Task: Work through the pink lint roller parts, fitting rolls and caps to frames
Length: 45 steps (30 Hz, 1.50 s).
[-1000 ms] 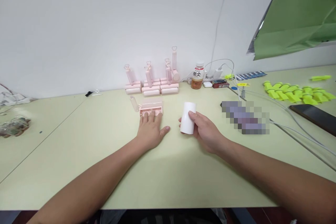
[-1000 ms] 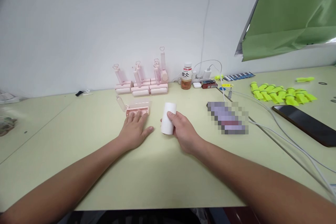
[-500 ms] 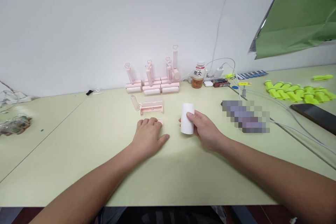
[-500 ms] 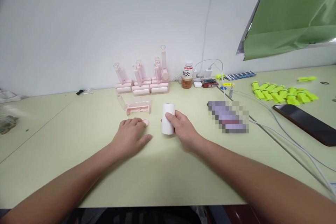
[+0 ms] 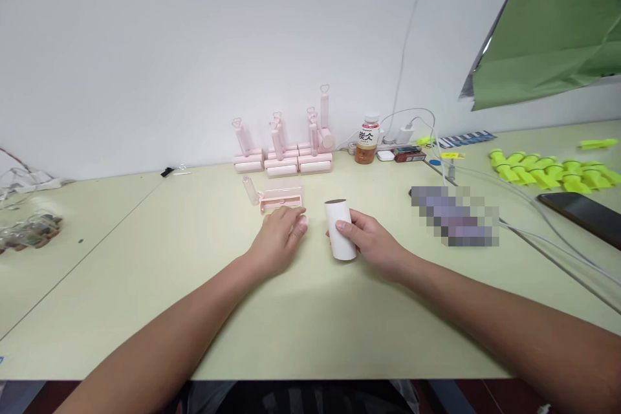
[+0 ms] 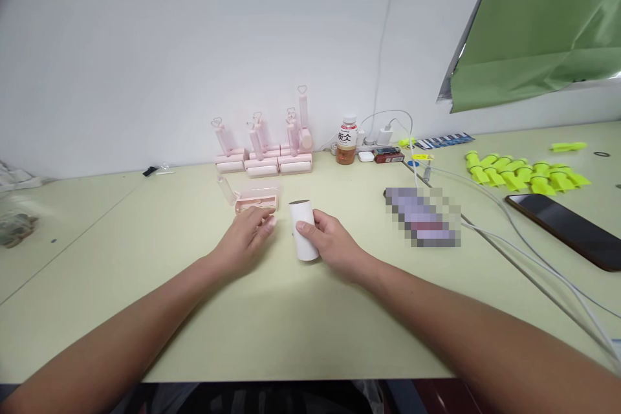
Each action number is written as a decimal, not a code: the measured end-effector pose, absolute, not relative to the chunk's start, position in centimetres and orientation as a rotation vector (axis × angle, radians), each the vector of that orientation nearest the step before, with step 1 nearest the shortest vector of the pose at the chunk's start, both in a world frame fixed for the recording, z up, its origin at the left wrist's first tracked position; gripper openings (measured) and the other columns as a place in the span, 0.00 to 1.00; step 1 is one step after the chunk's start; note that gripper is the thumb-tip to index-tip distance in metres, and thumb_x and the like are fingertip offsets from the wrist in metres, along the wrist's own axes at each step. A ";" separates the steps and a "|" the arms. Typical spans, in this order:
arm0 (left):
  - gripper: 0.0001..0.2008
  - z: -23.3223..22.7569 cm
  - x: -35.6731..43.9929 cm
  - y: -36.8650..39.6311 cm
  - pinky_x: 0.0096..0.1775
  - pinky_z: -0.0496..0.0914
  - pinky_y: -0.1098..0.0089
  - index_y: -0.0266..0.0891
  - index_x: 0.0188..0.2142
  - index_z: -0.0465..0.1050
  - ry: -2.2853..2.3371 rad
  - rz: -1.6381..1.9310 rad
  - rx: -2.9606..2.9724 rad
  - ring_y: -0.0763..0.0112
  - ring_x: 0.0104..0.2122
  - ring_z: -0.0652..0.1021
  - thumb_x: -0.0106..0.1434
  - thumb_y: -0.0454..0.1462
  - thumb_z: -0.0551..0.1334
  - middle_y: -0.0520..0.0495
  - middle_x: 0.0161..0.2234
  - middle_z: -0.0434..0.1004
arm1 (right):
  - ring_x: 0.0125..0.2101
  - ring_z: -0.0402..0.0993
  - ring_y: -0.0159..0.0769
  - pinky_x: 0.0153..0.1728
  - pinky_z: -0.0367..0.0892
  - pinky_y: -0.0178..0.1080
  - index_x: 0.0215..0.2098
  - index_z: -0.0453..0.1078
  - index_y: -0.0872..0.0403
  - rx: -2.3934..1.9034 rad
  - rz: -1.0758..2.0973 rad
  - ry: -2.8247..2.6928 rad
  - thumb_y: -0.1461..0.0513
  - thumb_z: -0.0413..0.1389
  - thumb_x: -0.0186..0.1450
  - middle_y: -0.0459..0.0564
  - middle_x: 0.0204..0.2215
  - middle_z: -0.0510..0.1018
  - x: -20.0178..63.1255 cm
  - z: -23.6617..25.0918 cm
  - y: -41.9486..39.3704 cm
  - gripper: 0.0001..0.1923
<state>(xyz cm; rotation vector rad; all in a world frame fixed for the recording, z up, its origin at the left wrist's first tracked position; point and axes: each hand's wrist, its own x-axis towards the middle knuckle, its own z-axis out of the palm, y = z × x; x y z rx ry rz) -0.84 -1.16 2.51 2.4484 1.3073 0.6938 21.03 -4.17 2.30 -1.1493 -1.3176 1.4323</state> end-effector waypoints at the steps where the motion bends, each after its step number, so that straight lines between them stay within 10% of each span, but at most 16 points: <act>1: 0.21 2.7 -0.8 -1.3 0.54 0.65 0.57 0.43 0.57 0.65 1.269 0.771 2.367 0.59 0.52 0.72 0.72 0.46 0.45 0.41 0.52 0.73 | 0.28 0.65 0.34 0.28 0.60 0.36 0.37 0.66 0.54 -1.155 1.444 -1.334 0.42 0.61 0.57 0.47 0.30 0.72 21.0 2.4 -4.2 0.26; 15: 0.19 3.6 -0.7 -2.1 0.34 0.70 0.67 0.41 0.30 0.65 0.951 1.212 1.700 0.70 0.30 0.74 0.61 0.53 0.62 0.49 0.28 0.73 | 0.27 0.59 0.32 0.27 0.54 0.34 0.35 0.65 0.56 -1.049 1.389 -1.790 0.44 0.58 0.60 0.44 0.28 0.64 21.1 2.3 -4.8 0.23; 34: 0.11 3.2 -0.8 -3.3 0.44 0.72 0.66 0.41 0.47 0.72 0.803 1.025 2.036 0.67 0.40 0.77 0.68 0.42 0.59 0.47 0.43 0.77 | 0.29 0.62 0.32 0.28 0.57 0.34 0.39 0.68 0.57 -1.008 1.367 -1.887 0.45 0.59 0.61 0.45 0.29 0.66 21.3 2.1 -5.0 0.24; 45: 0.27 2.7 -1.0 -3.2 0.43 0.71 0.62 0.45 0.62 0.59 0.709 1.160 2.094 0.63 0.46 0.72 0.65 0.47 0.59 0.39 0.58 0.62 | 0.27 0.58 0.31 0.26 0.54 0.33 0.38 0.67 0.58 -0.966 1.402 -1.822 0.43 0.58 0.61 0.44 0.28 0.64 21.1 2.5 -5.0 0.25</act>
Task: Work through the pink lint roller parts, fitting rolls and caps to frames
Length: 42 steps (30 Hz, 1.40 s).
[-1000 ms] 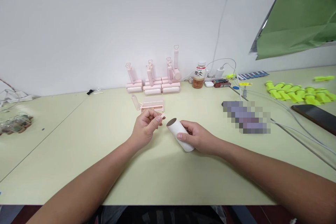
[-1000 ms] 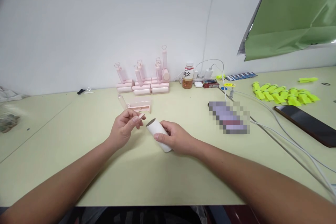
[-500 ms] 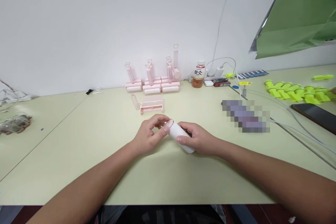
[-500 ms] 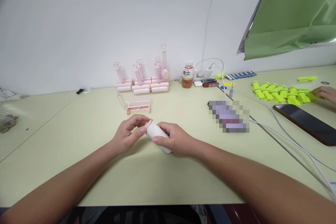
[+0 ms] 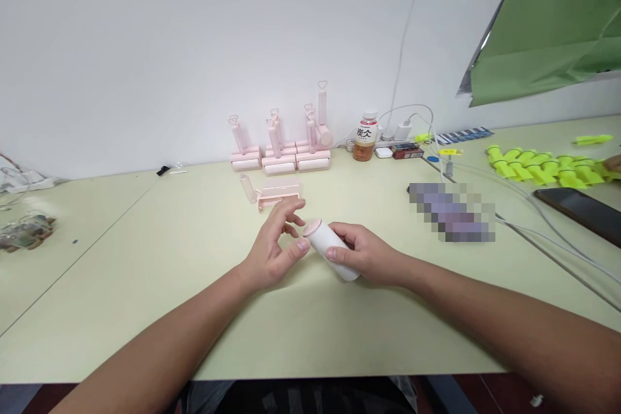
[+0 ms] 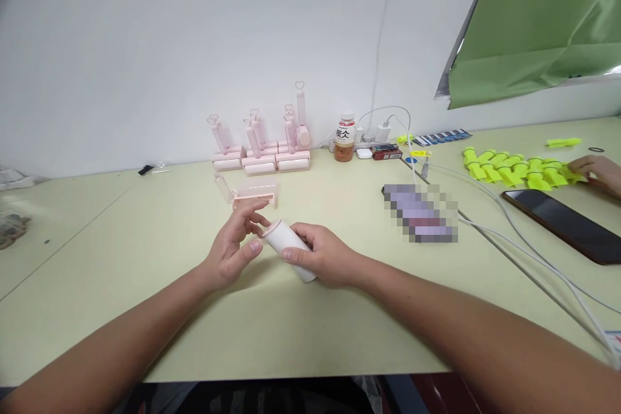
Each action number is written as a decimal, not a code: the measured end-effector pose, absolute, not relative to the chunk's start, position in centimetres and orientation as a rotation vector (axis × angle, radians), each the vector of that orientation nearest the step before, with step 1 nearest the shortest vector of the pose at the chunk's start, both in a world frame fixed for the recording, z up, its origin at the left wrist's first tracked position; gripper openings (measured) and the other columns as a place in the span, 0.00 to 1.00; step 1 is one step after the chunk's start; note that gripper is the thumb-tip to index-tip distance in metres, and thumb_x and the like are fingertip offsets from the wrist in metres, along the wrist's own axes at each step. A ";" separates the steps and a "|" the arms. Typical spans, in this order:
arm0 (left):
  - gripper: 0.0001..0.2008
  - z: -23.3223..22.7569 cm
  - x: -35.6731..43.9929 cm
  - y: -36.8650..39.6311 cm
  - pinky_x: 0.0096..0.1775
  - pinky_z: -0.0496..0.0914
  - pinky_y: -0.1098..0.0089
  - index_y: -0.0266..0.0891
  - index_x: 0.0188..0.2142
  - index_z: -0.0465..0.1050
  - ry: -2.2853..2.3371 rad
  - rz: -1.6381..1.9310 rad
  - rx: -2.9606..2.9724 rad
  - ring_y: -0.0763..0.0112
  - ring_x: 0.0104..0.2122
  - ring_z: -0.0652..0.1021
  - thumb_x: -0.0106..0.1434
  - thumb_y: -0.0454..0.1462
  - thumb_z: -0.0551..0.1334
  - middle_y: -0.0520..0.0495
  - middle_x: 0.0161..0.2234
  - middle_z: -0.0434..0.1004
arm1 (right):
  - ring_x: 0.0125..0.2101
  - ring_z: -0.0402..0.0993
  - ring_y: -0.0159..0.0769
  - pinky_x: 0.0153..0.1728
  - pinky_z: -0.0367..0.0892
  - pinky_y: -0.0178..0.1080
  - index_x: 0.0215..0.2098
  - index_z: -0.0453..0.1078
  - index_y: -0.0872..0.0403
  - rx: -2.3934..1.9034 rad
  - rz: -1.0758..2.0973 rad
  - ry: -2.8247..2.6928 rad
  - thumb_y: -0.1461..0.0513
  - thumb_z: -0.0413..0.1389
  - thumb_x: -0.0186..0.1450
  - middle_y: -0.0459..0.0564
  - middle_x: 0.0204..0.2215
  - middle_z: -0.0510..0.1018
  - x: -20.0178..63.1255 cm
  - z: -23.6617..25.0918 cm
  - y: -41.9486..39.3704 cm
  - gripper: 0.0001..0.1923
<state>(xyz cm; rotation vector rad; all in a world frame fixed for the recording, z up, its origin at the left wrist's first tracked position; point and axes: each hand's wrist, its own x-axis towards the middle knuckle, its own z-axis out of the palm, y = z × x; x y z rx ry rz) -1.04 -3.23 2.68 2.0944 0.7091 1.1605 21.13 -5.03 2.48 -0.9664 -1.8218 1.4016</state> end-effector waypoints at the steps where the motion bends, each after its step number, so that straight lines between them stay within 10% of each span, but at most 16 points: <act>1: 0.29 2.7 -1.0 -3.3 0.42 0.71 0.62 0.46 0.63 0.56 0.709 1.219 2.095 0.62 0.46 0.71 0.65 0.47 0.60 0.39 0.59 0.59 | 0.27 0.58 0.31 0.26 0.54 0.33 0.37 0.67 0.58 -0.966 1.402 -1.812 0.43 0.58 0.61 0.44 0.28 0.64 21.1 2.5 -5.0 0.25; 9: 0.23 3.9 -1.6 -3.3 0.32 0.69 0.70 0.45 0.57 0.66 0.606 0.931 2.380 0.66 0.41 0.73 0.62 0.38 0.61 0.42 0.53 0.71 | 0.28 0.62 0.32 0.27 0.57 0.33 0.39 0.68 0.58 -0.941 1.421 -1.739 0.44 0.60 0.60 0.45 0.29 0.67 21.2 2.5 -5.0 0.25; 15: 0.16 4.6 -3.0 -1.6 0.33 0.68 0.66 0.42 0.51 0.68 1.456 0.684 2.483 0.67 0.34 0.76 0.63 0.37 0.55 0.46 0.49 0.75 | 0.25 0.62 0.29 0.24 0.56 0.32 0.35 0.64 0.56 -0.979 1.469 -1.658 0.44 0.60 0.60 0.43 0.26 0.65 21.3 2.8 -5.1 0.24; 21: 0.07 3.9 -3.5 -0.6 0.28 0.61 0.68 0.42 0.37 0.68 1.659 0.172 2.444 0.61 0.34 0.77 0.64 0.42 0.55 0.46 0.40 0.76 | 0.25 0.64 0.31 0.23 0.58 0.32 0.51 0.60 0.53 -0.981 1.538 -1.573 0.45 0.60 0.61 0.42 0.28 0.68 21.3 2.9 -5.1 0.30; 32: 0.23 3.6 -3.0 -0.7 0.43 0.69 0.62 0.41 0.60 0.64 1.403 0.566 2.349 0.57 0.45 0.76 0.72 0.47 0.46 0.40 0.45 0.75 | 0.26 0.66 0.32 0.24 0.63 0.34 0.59 0.55 0.48 -1.084 1.430 -1.464 0.47 0.59 0.63 0.44 0.32 0.69 21.3 2.9 -4.7 0.32; 42: 0.17 3.5 -1.5 -1.5 0.25 0.65 0.72 0.40 0.32 0.67 1.292 0.827 1.853 0.73 0.22 0.72 0.63 0.51 0.60 0.54 0.23 0.70 | 0.27 0.66 0.33 0.27 0.62 0.35 0.38 0.62 0.50 -1.179 1.430 -1.244 0.48 0.61 0.57 0.42 0.28 0.70 21.0 3.0 -4.2 0.20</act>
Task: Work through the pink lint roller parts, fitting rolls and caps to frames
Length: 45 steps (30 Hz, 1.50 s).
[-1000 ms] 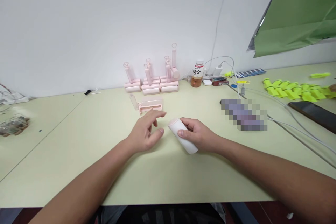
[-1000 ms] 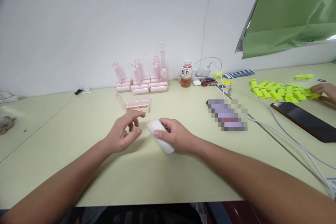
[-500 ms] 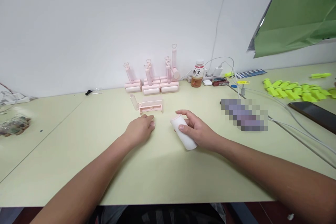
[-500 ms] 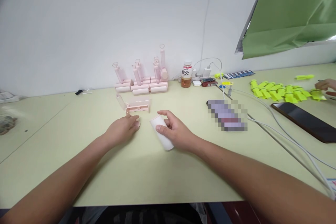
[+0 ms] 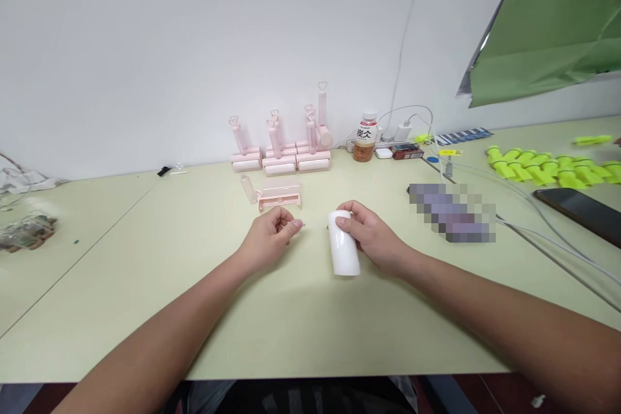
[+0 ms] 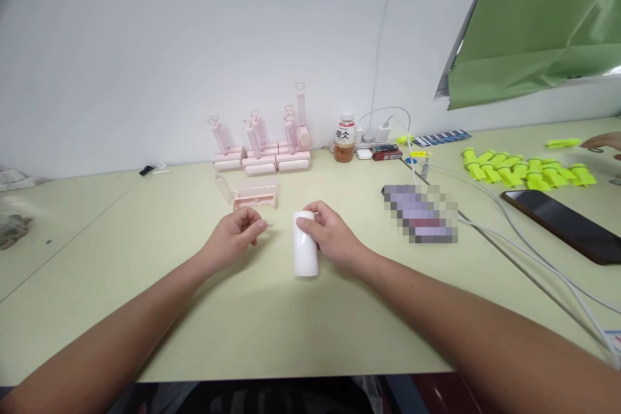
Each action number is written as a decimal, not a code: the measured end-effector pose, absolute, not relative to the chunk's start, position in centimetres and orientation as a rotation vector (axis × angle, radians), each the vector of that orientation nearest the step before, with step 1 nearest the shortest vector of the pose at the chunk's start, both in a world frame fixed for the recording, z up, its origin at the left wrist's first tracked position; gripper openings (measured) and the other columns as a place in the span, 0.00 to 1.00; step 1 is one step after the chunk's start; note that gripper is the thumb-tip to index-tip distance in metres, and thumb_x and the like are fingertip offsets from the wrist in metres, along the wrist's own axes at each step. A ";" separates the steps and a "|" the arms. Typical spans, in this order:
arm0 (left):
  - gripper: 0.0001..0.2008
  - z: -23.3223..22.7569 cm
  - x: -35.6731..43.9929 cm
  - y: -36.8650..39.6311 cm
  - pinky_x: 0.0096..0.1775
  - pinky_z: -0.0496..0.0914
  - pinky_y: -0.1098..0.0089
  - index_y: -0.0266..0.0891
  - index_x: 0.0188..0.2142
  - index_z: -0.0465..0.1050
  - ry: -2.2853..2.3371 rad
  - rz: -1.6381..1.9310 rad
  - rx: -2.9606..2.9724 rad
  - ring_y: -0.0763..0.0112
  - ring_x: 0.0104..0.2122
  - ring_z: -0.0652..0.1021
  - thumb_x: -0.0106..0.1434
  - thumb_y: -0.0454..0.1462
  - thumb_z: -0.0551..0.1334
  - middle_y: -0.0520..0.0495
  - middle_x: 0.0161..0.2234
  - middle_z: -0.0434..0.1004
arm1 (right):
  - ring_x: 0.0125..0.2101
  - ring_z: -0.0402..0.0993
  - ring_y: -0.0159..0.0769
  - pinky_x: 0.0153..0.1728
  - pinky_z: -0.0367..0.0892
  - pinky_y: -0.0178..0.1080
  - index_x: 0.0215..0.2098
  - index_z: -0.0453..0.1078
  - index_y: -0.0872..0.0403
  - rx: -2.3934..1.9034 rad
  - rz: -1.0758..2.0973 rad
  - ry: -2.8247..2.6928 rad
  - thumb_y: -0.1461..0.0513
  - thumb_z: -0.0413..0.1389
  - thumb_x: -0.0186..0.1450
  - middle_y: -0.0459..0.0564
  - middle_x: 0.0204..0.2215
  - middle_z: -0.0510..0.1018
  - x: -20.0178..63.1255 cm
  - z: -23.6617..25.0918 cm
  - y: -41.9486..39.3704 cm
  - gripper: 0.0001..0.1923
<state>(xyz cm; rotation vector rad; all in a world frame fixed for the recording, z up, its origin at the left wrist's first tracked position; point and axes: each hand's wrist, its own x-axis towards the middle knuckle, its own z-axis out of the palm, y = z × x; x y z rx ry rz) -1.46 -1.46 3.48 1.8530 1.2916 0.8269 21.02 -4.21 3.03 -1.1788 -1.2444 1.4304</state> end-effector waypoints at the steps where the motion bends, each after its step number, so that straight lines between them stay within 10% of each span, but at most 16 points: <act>1: 0.16 3.5 -1.4 -1.6 0.24 0.64 0.73 0.40 0.30 0.66 1.286 0.833 1.821 0.73 0.22 0.72 0.61 0.50 0.62 0.54 0.22 0.70 | 0.26 0.65 0.32 0.26 0.61 0.34 0.36 0.61 0.51 -1.202 1.410 -1.202 0.49 0.61 0.57 0.41 0.27 0.69 21.1 3.0 -4.1 0.19; 12: 0.14 3.7 -1.4 -2.3 0.23 0.66 0.73 0.38 0.25 0.66 1.066 1.006 1.759 0.68 0.28 0.78 0.63 0.44 0.58 0.46 0.28 0.78 | 0.16 0.60 0.27 0.14 0.59 0.32 0.25 0.58 0.52 -1.173 1.401 -0.980 0.51 0.63 0.59 0.41 0.19 0.64 21.7 2.9 -3.3 0.20; 21: 0.13 3.0 -1.7 -2.1 0.26 0.66 0.72 0.39 0.29 0.71 1.080 1.190 1.998 0.75 0.23 0.69 0.64 0.45 0.58 0.50 0.27 0.76 | 0.24 0.68 0.31 0.23 0.77 0.35 0.26 0.68 0.56 -1.097 1.448 -0.896 0.54 0.63 0.61 0.48 0.25 0.68 21.6 3.3 -3.3 0.15; 45: 0.12 2.8 -1.8 -2.1 0.31 0.70 0.71 0.41 0.49 0.66 1.027 1.195 2.182 0.72 0.32 0.76 0.66 0.40 0.56 0.46 0.41 0.76 | 0.24 0.71 0.30 0.26 0.78 0.35 0.27 0.69 0.58 -1.052 1.520 -0.913 0.55 0.62 0.63 0.49 0.25 0.71 21.7 2.6 -3.2 0.15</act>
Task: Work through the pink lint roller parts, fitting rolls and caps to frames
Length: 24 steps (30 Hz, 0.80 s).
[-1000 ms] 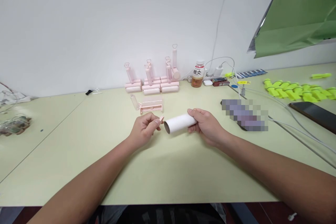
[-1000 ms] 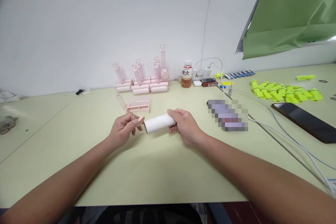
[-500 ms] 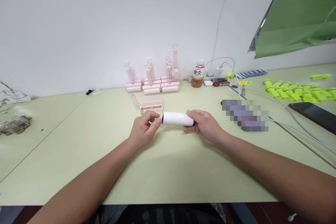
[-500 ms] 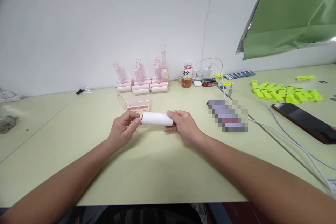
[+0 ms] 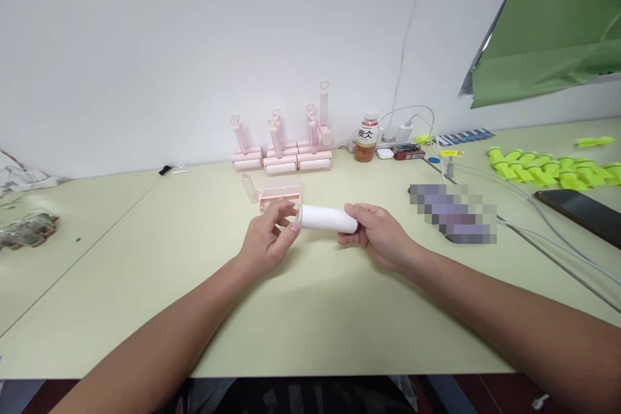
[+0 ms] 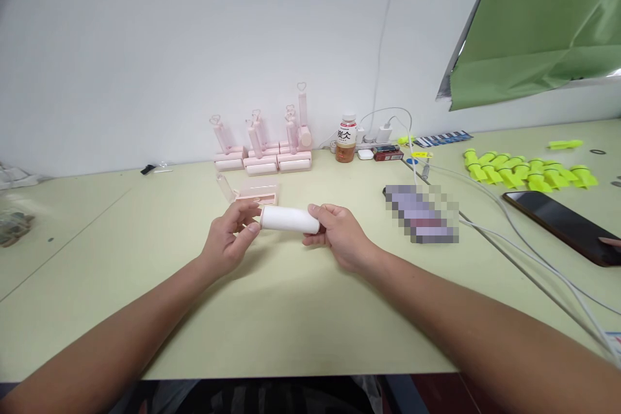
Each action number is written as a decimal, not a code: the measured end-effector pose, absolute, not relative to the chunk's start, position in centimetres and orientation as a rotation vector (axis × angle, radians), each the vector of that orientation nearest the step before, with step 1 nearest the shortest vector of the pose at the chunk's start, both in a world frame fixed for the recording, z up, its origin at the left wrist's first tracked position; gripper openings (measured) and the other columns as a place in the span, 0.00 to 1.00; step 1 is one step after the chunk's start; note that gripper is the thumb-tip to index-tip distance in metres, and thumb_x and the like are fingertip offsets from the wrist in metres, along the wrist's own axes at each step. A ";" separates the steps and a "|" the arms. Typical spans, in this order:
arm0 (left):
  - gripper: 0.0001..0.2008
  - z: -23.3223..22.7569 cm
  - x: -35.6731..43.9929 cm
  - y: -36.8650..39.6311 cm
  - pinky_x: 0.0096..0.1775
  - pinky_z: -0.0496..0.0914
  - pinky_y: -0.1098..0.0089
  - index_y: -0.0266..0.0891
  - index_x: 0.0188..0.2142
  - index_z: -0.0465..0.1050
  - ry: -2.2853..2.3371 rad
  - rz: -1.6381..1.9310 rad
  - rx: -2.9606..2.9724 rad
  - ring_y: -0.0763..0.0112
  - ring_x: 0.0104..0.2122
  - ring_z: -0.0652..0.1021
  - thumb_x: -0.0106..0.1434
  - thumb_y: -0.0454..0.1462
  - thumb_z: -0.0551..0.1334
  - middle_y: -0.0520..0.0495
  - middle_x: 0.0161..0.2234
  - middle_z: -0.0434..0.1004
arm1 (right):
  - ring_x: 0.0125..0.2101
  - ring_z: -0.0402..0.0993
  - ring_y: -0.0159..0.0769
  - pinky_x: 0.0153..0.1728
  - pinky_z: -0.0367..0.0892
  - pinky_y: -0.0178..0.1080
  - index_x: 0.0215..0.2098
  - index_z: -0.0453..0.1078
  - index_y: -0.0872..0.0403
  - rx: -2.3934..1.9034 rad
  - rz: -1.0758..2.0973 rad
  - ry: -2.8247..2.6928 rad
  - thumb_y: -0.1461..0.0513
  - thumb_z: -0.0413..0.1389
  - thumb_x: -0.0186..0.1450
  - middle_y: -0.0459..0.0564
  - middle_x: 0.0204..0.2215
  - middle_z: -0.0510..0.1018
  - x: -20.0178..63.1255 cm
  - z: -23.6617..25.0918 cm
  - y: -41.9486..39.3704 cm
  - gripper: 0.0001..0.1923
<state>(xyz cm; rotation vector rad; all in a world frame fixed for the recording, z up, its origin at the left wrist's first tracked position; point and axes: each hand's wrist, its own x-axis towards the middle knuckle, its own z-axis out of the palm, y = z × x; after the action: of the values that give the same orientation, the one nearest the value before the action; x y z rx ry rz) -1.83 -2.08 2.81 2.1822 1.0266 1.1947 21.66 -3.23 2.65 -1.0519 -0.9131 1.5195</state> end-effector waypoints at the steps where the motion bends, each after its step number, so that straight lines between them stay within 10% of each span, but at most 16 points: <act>1: 0.13 2.8 -1.9 -2.1 0.32 0.71 0.70 0.41 0.50 0.65 1.003 1.252 2.184 0.72 0.31 0.75 0.65 0.39 0.56 0.46 0.42 0.75 | 0.24 0.71 0.30 0.26 0.78 0.34 0.27 0.69 0.58 -1.051 1.525 -0.907 0.56 0.61 0.64 0.49 0.25 0.71 21.7 2.7 -3.3 0.14; 7: 0.22 2.4 -1.5 -2.3 0.30 0.70 0.71 0.42 0.56 0.62 0.980 1.637 2.195 0.72 0.34 0.73 0.61 0.34 0.56 0.43 0.48 0.66 | 0.24 0.71 0.31 0.25 0.78 0.35 0.28 0.69 0.59 -1.066 1.464 -0.879 0.60 0.55 0.68 0.49 0.24 0.71 21.5 3.1 -3.4 0.12; 13: 0.27 2.0 -1.5 -2.0 0.27 0.70 0.73 0.42 0.54 0.68 0.800 1.338 2.459 0.71 0.34 0.75 0.55 0.27 0.53 0.45 0.44 0.76 | 0.23 0.72 0.31 0.22 0.77 0.34 0.29 0.68 0.59 -1.068 1.378 -0.823 0.62 0.55 0.68 0.48 0.26 0.71 21.6 3.1 -2.9 0.10; 24: 0.26 3.8 -3.9 1.7 0.35 0.70 0.63 0.46 0.58 0.67 1.941 0.336 2.412 0.57 0.44 0.79 0.60 0.33 0.52 0.49 0.57 0.73 | 0.24 0.73 0.32 0.21 0.77 0.34 0.29 0.68 0.58 -1.056 1.406 -0.820 0.61 0.57 0.67 0.48 0.26 0.72 21.5 3.0 -3.1 0.10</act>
<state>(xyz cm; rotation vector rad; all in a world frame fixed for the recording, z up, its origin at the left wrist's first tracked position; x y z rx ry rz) -3.93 1.66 3.83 2.4124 1.9414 0.3360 21.49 -3.08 3.02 -1.0558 -0.8199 1.4057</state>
